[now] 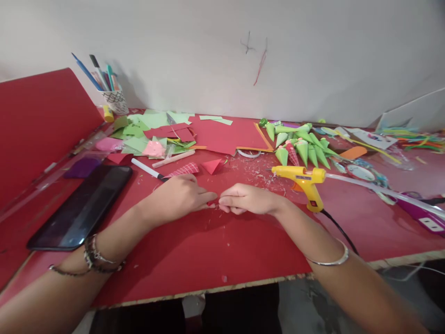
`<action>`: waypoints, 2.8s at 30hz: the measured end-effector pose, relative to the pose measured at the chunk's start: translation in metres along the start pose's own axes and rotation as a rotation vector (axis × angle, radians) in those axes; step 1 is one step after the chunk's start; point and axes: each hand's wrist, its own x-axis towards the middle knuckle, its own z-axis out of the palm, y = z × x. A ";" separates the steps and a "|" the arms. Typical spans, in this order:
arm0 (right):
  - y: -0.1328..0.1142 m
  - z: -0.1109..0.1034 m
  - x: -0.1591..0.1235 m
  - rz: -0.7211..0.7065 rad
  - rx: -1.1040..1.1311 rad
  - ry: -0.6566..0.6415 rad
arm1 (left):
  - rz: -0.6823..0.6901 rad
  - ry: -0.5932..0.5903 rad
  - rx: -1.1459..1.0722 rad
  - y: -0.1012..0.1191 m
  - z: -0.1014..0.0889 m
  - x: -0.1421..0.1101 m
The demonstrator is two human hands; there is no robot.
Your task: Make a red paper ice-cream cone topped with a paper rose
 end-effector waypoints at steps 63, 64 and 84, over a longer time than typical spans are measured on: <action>0.005 -0.002 -0.003 -0.009 0.266 -0.046 | 0.076 0.180 0.362 0.011 -0.009 0.003; 0.005 -0.001 -0.002 -0.012 0.271 -0.043 | 0.080 0.191 0.381 0.010 -0.008 0.003; -0.002 0.008 0.004 -0.084 -0.458 0.434 | -0.015 0.222 0.337 -0.009 0.008 -0.004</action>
